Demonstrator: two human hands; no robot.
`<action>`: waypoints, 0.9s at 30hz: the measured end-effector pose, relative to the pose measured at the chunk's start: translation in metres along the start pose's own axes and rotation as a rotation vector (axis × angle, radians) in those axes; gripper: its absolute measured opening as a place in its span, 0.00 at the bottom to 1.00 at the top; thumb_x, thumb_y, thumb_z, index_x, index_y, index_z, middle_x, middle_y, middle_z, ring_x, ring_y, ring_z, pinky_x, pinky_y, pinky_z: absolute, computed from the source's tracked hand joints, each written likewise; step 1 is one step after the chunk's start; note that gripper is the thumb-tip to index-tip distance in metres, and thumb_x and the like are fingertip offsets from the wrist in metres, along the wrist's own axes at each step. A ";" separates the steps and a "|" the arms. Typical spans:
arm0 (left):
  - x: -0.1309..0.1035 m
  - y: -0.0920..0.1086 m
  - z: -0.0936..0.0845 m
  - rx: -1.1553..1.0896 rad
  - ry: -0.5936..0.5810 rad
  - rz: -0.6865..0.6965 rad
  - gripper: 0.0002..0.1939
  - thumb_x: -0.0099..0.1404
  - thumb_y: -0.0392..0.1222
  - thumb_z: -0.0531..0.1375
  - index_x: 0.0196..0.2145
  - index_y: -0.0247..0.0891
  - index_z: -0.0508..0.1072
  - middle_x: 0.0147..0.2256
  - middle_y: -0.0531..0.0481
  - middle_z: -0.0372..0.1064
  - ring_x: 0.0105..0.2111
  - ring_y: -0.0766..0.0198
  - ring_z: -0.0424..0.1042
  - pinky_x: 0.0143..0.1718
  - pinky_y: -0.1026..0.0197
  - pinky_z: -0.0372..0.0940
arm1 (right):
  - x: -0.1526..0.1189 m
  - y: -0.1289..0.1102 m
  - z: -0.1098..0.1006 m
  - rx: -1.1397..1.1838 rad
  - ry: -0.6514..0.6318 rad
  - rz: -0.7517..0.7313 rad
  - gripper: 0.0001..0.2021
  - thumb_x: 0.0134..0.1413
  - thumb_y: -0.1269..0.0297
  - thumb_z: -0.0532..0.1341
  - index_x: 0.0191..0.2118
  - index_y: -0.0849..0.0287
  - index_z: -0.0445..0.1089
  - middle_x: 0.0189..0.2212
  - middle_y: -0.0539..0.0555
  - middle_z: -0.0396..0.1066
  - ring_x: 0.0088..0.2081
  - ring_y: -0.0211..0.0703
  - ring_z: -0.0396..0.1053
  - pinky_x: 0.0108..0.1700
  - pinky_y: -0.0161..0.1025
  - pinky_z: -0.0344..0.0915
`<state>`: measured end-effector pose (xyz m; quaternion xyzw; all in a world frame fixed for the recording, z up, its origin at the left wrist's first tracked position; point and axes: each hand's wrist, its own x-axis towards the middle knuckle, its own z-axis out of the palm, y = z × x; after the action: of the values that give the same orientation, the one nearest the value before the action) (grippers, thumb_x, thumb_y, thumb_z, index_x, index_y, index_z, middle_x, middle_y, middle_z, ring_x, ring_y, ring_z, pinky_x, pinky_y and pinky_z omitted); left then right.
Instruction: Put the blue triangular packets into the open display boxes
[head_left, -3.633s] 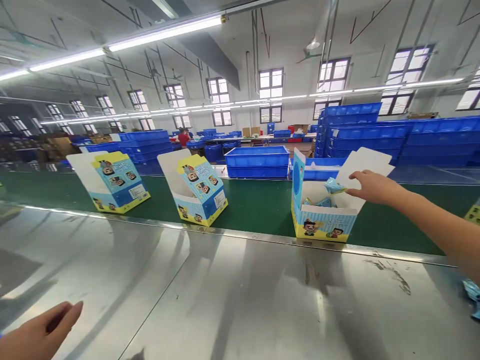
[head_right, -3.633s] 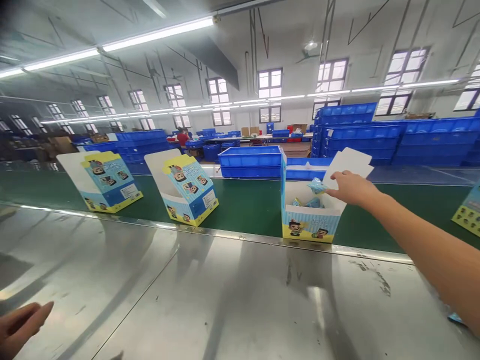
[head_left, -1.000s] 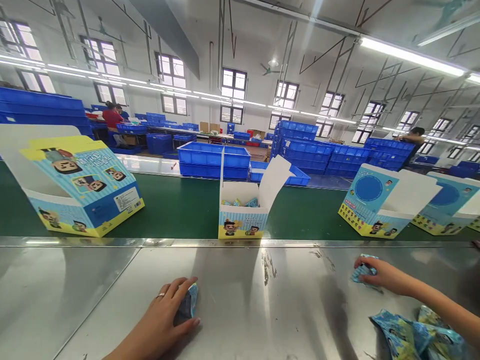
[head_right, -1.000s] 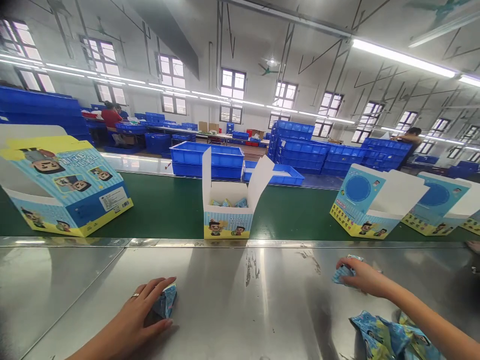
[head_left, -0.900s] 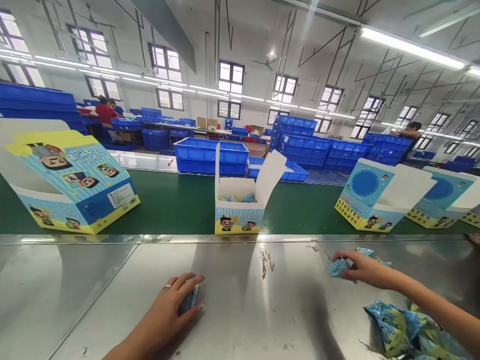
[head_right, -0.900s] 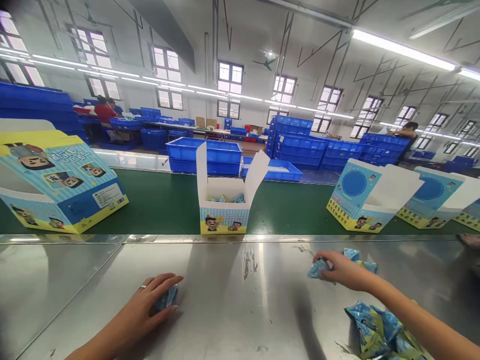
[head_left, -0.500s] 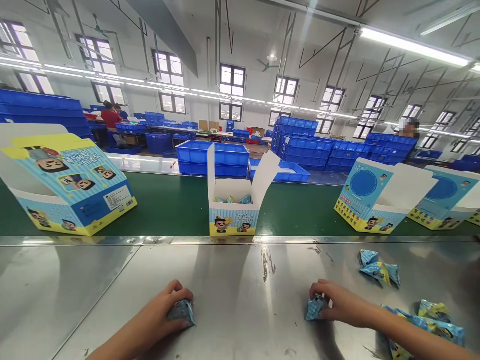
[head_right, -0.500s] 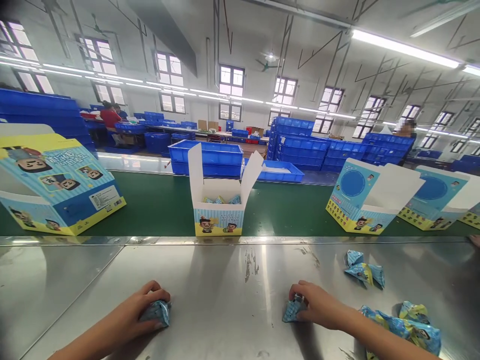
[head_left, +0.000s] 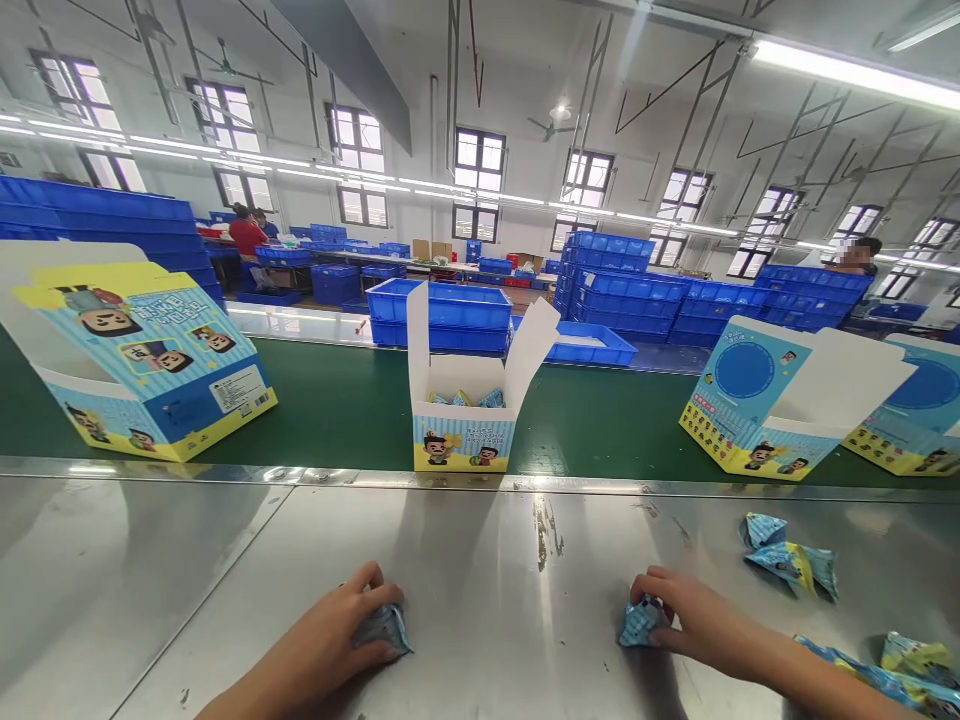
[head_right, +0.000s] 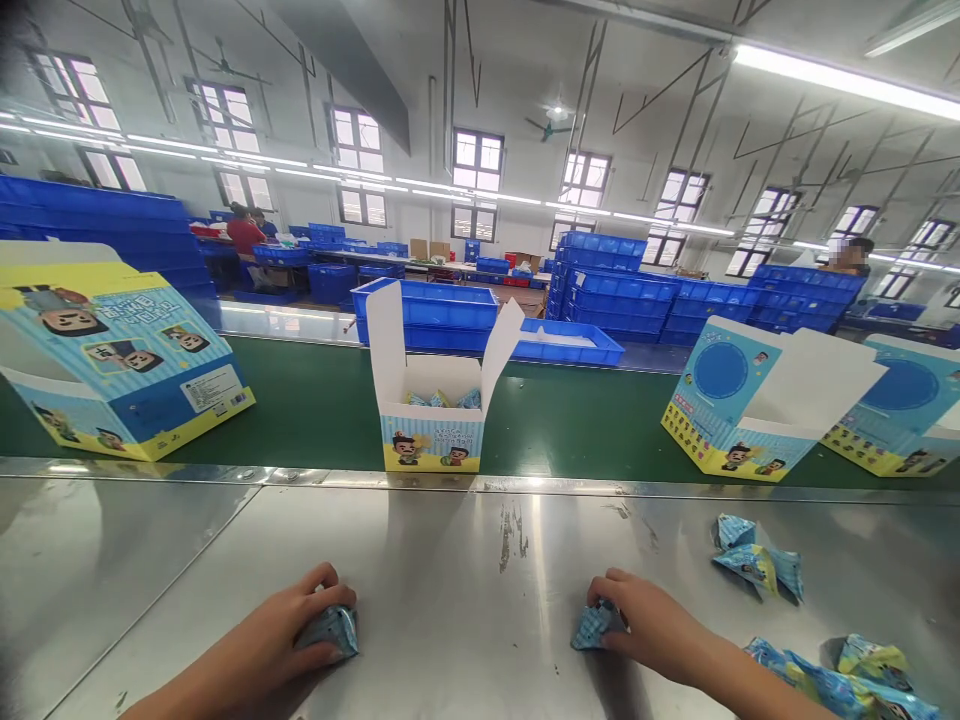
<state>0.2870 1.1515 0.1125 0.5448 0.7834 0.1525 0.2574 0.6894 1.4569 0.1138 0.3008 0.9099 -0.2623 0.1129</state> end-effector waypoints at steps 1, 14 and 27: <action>0.001 0.002 0.001 0.002 -0.002 -0.003 0.14 0.66 0.45 0.60 0.49 0.48 0.76 0.53 0.47 0.65 0.43 0.54 0.75 0.45 0.56 0.65 | -0.001 0.003 -0.001 -0.009 -0.008 0.004 0.18 0.49 0.71 0.64 0.48 0.52 0.73 0.47 0.53 0.72 0.43 0.49 0.71 0.44 0.42 0.61; 0.011 0.029 0.016 0.010 0.028 0.013 0.14 0.69 0.49 0.59 0.50 0.49 0.76 0.53 0.48 0.65 0.42 0.54 0.75 0.43 0.57 0.64 | -0.013 0.028 -0.011 -0.060 0.019 -0.008 0.15 0.54 0.69 0.63 0.49 0.52 0.73 0.47 0.53 0.73 0.44 0.50 0.72 0.46 0.43 0.61; 0.026 0.050 0.030 0.027 0.048 0.040 0.16 0.71 0.52 0.57 0.53 0.49 0.75 0.54 0.47 0.64 0.40 0.54 0.75 0.42 0.56 0.64 | -0.023 0.058 -0.017 -0.071 -0.034 -0.024 0.19 0.56 0.68 0.64 0.54 0.49 0.70 0.51 0.54 0.72 0.48 0.53 0.72 0.49 0.45 0.63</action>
<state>0.3358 1.1923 0.1082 0.5602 0.7801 0.1600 0.2281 0.7418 1.4942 0.1126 0.2812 0.9202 -0.2361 0.1359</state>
